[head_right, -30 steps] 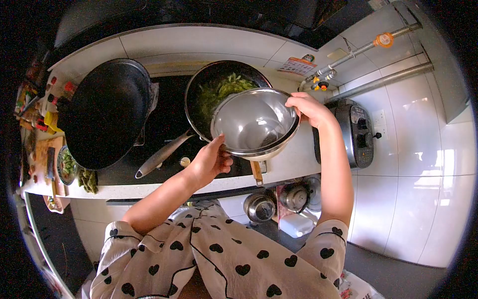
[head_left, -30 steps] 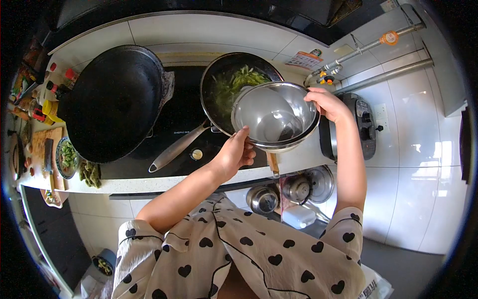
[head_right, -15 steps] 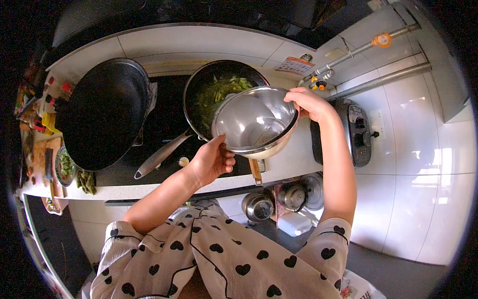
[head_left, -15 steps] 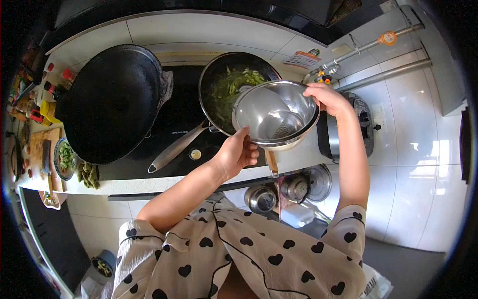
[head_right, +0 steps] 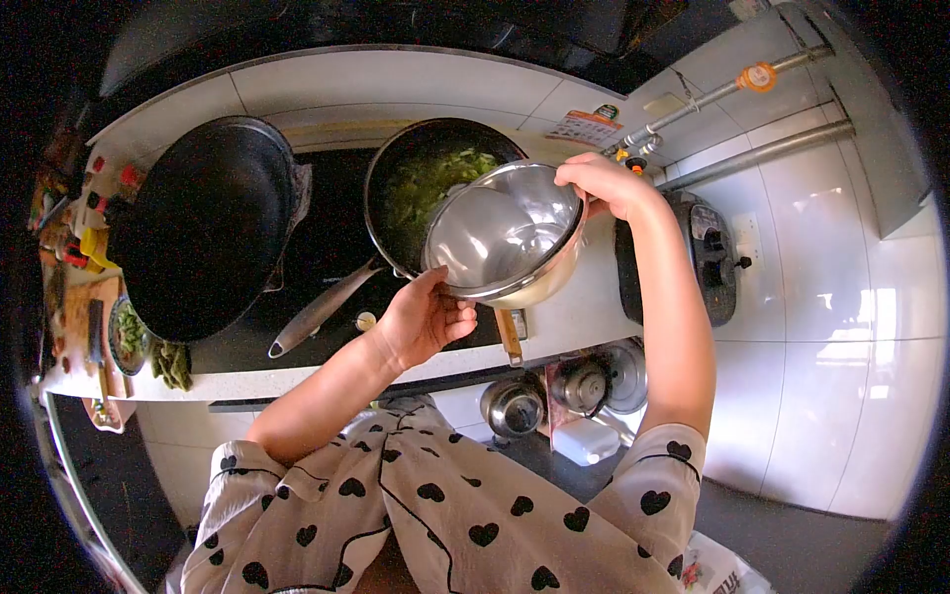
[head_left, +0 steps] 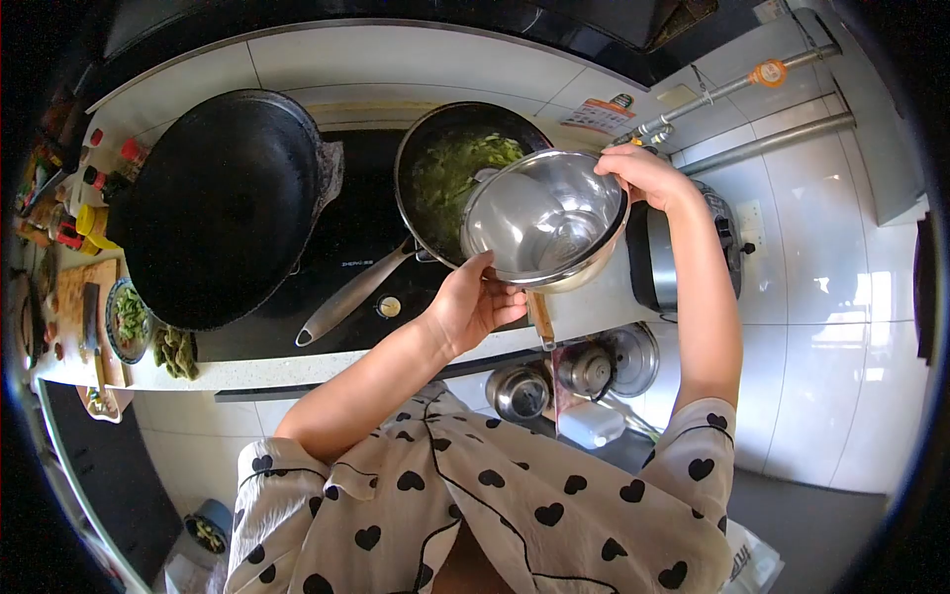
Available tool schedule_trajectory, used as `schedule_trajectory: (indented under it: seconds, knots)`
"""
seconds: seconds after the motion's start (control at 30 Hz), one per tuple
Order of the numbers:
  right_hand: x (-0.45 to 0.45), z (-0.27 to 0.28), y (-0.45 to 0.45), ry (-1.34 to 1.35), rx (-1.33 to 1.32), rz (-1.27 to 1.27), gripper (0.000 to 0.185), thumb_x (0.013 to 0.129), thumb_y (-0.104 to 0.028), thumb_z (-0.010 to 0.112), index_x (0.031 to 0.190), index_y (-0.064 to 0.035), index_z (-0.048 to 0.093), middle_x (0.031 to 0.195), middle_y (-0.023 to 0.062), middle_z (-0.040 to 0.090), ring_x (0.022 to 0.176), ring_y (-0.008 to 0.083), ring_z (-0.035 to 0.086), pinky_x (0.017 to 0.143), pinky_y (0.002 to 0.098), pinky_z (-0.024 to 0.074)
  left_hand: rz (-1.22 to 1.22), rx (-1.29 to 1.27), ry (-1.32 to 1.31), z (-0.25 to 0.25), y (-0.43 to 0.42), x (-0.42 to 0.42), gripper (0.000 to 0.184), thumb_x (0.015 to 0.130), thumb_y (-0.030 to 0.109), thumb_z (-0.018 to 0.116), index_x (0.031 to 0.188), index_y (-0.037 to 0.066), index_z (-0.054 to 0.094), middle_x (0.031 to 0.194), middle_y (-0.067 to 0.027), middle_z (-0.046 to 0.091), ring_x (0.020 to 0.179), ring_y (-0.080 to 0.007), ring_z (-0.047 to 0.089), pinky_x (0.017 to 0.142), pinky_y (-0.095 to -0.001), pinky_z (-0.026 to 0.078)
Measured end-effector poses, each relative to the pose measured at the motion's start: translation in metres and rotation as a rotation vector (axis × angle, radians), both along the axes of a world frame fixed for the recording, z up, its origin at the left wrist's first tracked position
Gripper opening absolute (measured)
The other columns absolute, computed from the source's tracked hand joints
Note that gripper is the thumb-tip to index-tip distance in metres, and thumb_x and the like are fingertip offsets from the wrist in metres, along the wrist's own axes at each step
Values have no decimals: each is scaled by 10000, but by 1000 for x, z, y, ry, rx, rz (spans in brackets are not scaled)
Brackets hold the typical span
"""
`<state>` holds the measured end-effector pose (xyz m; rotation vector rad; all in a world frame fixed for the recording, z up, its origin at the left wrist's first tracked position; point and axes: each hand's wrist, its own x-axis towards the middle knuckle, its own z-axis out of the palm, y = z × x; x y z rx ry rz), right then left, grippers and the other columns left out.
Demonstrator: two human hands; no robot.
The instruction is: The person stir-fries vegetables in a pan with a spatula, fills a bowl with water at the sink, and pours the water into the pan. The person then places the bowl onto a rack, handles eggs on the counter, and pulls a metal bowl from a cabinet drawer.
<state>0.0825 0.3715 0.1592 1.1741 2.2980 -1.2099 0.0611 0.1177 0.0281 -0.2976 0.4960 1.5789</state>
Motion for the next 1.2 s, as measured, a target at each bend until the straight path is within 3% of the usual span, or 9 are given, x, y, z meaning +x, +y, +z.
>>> schedule_trajectory:
  seconds: [0.17, 0.27, 0.37, 0.47, 0.57, 0.67, 0.9, 1.1, 1.2]
  knots:
    - [-8, 3, 0, -10, -6, 34, 125, 760, -184, 551, 661, -124, 502, 524, -46, 420, 453, 70, 442, 393, 222, 391, 22, 41, -108, -3, 1, -1, 374, 956, 294, 307, 936, -36, 480, 725, -108, 581, 612, -193, 618, 603, -308, 576]
    - [-14, 8, -4, -25, 11, 47, 120, 758, -189, 550, 668, -123, 508, 538, -48, 430, 469, 68, 455, 401, 226, 401, 33, 60, -119, -4, 2, -2, 374, 958, 300, 286, 859, -23, 446, 719, -134, 571, 606, -196, 616, 594, -298, 583]
    - [-19, 9, -6, -51, 51, 69, 118, 755, -205, 552, 676, -124, 516, 555, -48, 444, 489, 68, 466, 422, 233, 410, 54, 95, -160, -14, 3, -1, 390, 956, 303, 322, 948, -50, 489, 765, -124, 592, 645, -184, 627, 631, -308, 579]
    - [-23, 8, 2, -91, 69, 120, 158, 733, -260, 554, 731, -103, 564, 672, -12, 521, 649, 119, 527, 607, 342, 478, 60, 131, -230, -15, 5, 0, 391, 963, 294, 319, 952, -56, 491, 784, -126, 595, 659, -184, 628, 658, -300, 576]
    - [-30, 12, -11, -33, 135, 117, 122, 740, -230, 560, 701, -118, 533, 584, -47, 467, 537, 73, 475, 484, 260, 424, 72, 181, -256, -21, 7, 3, 388, 971, 285, 317, 961, -63, 489, 797, -124, 595, 682, -182, 625, 686, -292, 571]
    - [-41, 10, -5, -73, 165, 172, 163, 714, -230, 540, 746, -74, 577, 655, -1, 519, 617, 130, 530, 563, 323, 478, 92, 181, -283, -21, 7, 6, 399, 973, 310, 328, 973, -55, 488, 829, -126, 594, 725, -184, 620, 713, -292, 564]
    - [-69, 19, -27, -116, 332, 290, 154, 696, -196, 540, 713, -42, 543, 616, -11, 493, 531, 113, 485, 492, 275, 442, 148, 250, -328, -24, 10, 13, 467, 959, 409, 288, 943, -11, 494, 806, -114, 594, 708, -174, 626, 688, -291, 576]
    - [-98, 37, -62, -216, 587, 522, 263, 677, -190, 522, 726, 41, 637, 778, 203, 632, 678, 248, 615, 567, 390, 464, 144, 316, -405, -29, 16, 14, 459, 959, 400, 297, 959, -6, 509, 813, -87, 562, 714, -171, 585, 703, -291, 558]
    - [-111, 32, -70, -95, 737, 671, 285, 661, -209, 539, 659, 65, 618, 597, 165, 580, 540, 215, 558, 515, 363, 447, 148, 308, -464, -25, 18, 14, 459, 960, 410, 282, 925, 3, 493, 763, -60, 522, 674, -156, 557, 674, -285, 549]
